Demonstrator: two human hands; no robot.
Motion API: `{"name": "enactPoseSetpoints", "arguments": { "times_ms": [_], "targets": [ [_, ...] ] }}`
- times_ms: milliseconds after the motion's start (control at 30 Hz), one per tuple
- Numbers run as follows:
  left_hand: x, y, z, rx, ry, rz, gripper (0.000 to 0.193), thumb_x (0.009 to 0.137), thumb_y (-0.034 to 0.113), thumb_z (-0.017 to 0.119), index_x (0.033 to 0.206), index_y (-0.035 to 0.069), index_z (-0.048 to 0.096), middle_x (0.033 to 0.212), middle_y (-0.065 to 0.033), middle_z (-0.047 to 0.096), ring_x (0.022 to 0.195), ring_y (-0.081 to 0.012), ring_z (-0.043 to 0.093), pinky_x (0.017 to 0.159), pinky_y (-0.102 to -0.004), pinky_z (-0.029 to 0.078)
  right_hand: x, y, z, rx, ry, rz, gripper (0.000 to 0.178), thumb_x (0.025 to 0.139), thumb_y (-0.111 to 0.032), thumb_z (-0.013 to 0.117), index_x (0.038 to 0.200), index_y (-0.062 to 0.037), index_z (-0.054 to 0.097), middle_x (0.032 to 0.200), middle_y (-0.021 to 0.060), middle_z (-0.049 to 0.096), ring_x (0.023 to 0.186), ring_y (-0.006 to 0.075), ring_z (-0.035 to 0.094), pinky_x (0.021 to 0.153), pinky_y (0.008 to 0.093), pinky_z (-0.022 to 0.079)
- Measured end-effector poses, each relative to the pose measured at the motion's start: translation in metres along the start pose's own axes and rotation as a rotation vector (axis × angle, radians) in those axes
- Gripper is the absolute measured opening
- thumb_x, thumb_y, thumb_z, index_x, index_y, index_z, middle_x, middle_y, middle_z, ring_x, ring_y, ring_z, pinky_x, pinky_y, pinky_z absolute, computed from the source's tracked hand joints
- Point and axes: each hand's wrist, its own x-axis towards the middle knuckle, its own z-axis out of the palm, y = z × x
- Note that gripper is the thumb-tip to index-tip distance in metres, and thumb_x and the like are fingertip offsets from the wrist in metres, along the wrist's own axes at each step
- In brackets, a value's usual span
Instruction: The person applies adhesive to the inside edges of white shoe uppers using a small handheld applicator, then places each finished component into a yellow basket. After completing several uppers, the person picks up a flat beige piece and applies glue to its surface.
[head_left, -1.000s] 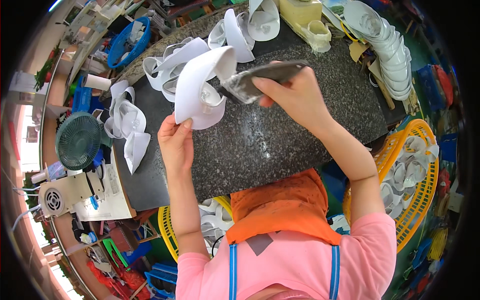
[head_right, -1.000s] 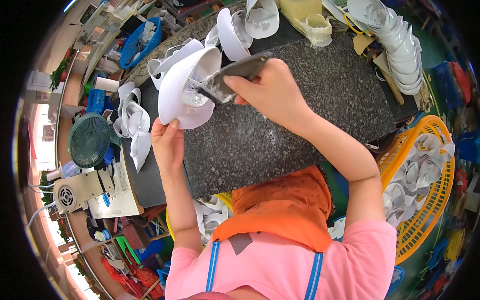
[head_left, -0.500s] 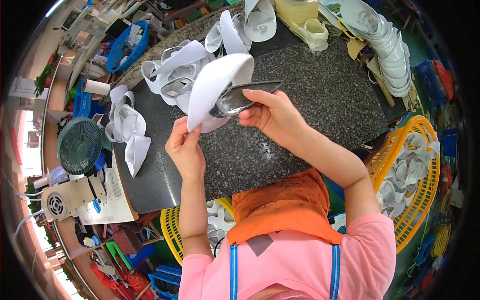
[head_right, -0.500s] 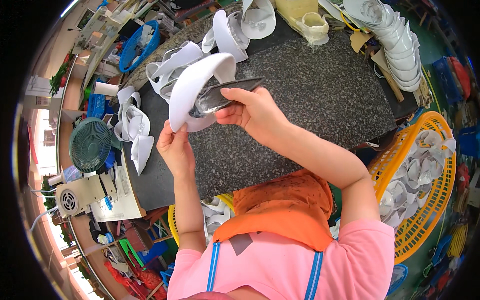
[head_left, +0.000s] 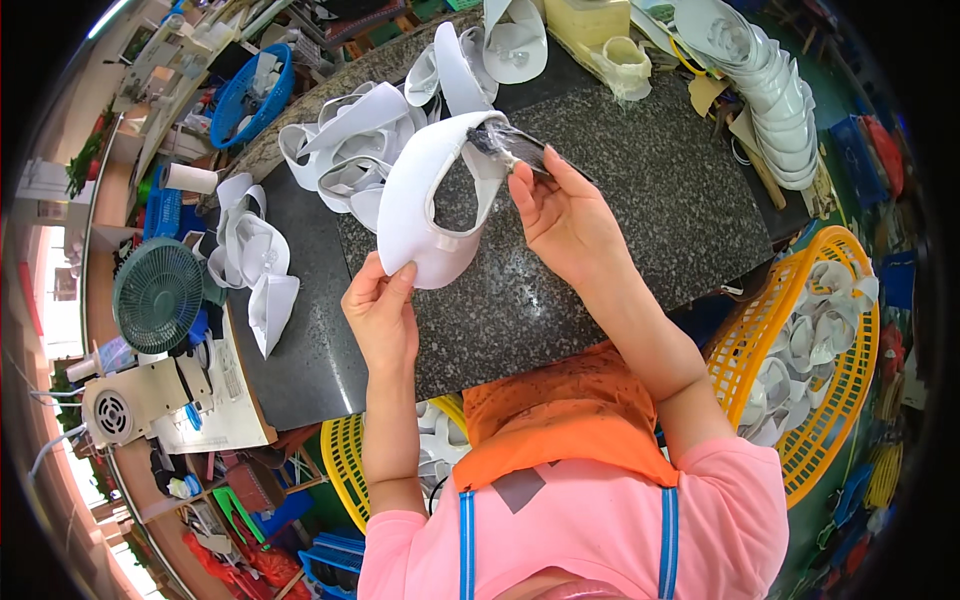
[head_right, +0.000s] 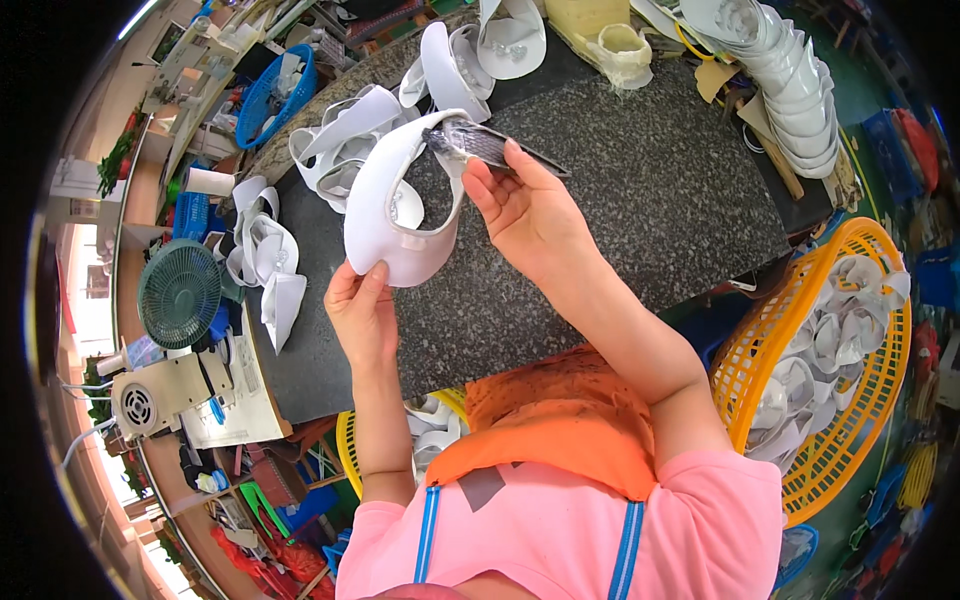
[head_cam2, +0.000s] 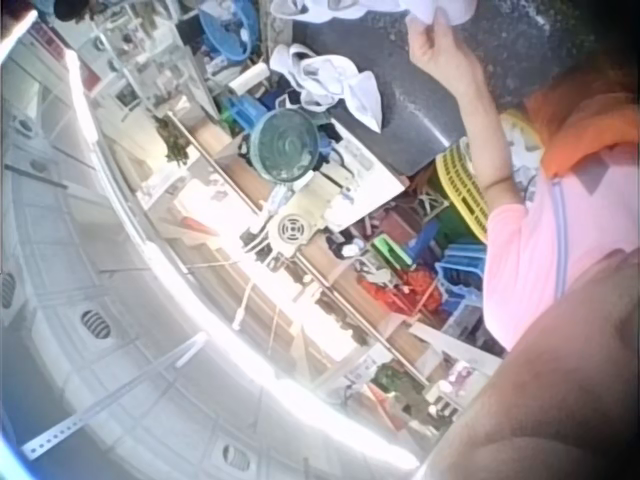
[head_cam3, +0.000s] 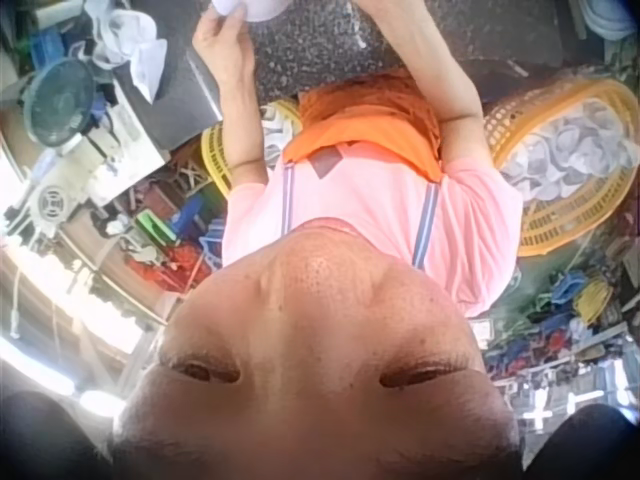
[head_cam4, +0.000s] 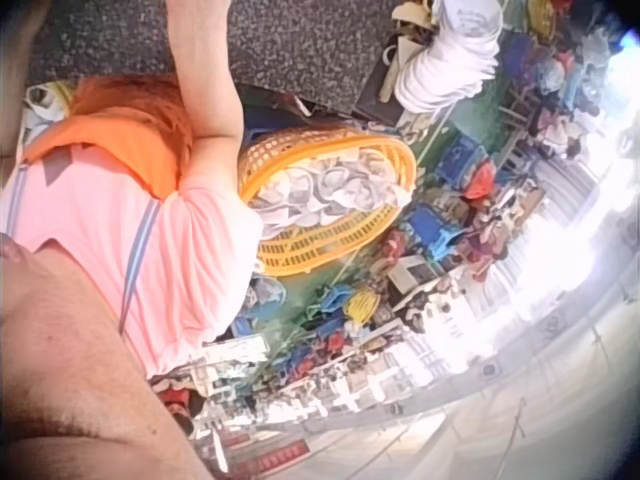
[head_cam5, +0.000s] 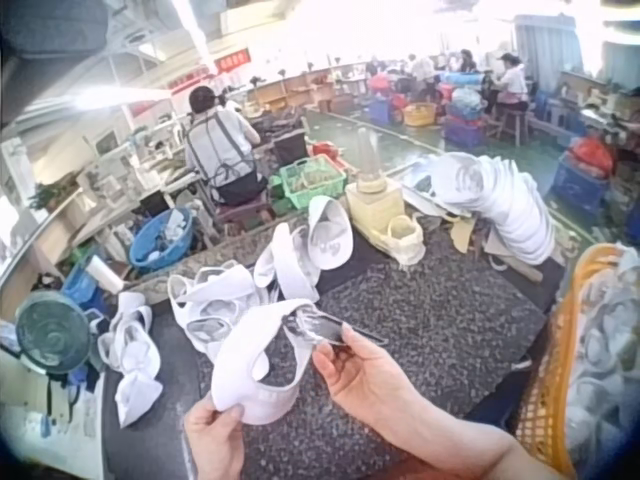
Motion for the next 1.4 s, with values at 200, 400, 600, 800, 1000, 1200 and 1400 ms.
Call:
{"name": "enactPoseSetpoints", "arguments": {
  "times_ms": [200,400,600,800,1000,1200,1400],
  "targets": [
    [0.006,0.01,-0.003,0.166,0.027,0.079,0.025,0.079,-0.006,0.062,0.104,0.0,0.063,0.097,-0.0072,0.065,0.087,-0.013,0.061,0.081,-0.0283,0.048,-0.001,-0.002,-0.015,-0.034,0.137,-0.073,0.017,0.091,-0.014,0.053,0.097,0.0017,0.052,0.093,0.0114,0.06,0.079,0.0183,0.063,0.075,0.0303,0.057],
    [0.035,0.035,0.003,0.235,0.088,0.035,0.032,0.082,-0.003,0.059,0.113,-0.008,0.057,0.099,-0.0095,0.064,0.088,-0.0118,0.058,0.082,-0.0254,0.045,-0.012,-0.018,-0.013,-1.11,0.107,-0.378,0.021,0.088,-0.014,0.058,0.1,0.0043,0.059,0.085,0.0118,0.063,0.075,0.0174,0.063,0.067,0.0262,0.054],
    [0.098,0.04,0.022,0.355,-0.167,-0.102,0.033,0.081,0.0,0.056,0.113,-0.008,0.057,0.098,-0.0099,0.064,0.085,-0.0129,0.059,0.078,-0.0257,0.047,-0.014,-0.035,0.006,-2.16,-0.235,-1.064,0.026,0.076,-0.003,0.063,0.102,-0.009,0.063,0.082,0.0086,0.056,0.071,0.0259,0.059,0.062,0.033,0.048],
    [0.146,0.023,0.041,0.545,-0.365,-0.329,0.032,0.081,0.004,0.056,0.111,-0.007,0.056,0.093,-0.008,0.065,0.076,-0.0127,0.062,0.068,-0.0267,0.051,0.02,-0.032,0.005,-2.313,-0.837,-1.023,0.036,0.068,-0.001,0.062,0.103,-0.009,0.062,0.096,0.0066,0.056,0.086,0.0249,0.059,0.072,0.0336,0.05],
    [0.169,0.011,0.047,0.646,-0.31,-0.399,0.028,0.08,0.003,0.057,0.107,-0.005,0.058,0.09,-0.0083,0.065,0.072,-0.0142,0.063,0.064,-0.0288,0.052,0.056,-0.019,-0.014,-2.455,-0.797,-1.317,0.028,0.072,-0.01,0.059,0.099,-0.0057,0.059,0.091,0.0055,0.054,0.081,0.0201,0.058,0.067,0.0317,0.05],
    [0.161,0.012,0.052,0.675,-0.39,-0.407,0.027,0.08,0.003,0.057,0.106,-0.004,0.059,0.089,-0.008,0.065,0.072,-0.0135,0.063,0.063,-0.028,0.051,0.055,-0.023,-0.016,-2.565,-0.537,-1.045,0.022,0.074,-0.009,0.057,0.096,-0.006,0.061,0.083,0.0077,0.052,0.078,0.0238,0.059,0.066,0.0358,0.049],
    [0.109,0.009,0.059,0.654,-0.465,-0.1,0.027,0.081,0.002,0.056,0.107,-0.005,0.061,0.088,-0.0046,0.063,0.078,-0.0093,0.058,0.069,-0.023,0.046,0.047,-0.052,-0.013,-2.369,-0.448,-0.537,0.018,0.076,-0.008,0.06,0.092,-0.0051,0.068,0.084,0.0131,0.058,0.08,0.0325,0.058,0.073,0.0409,0.048]
  ]
}}
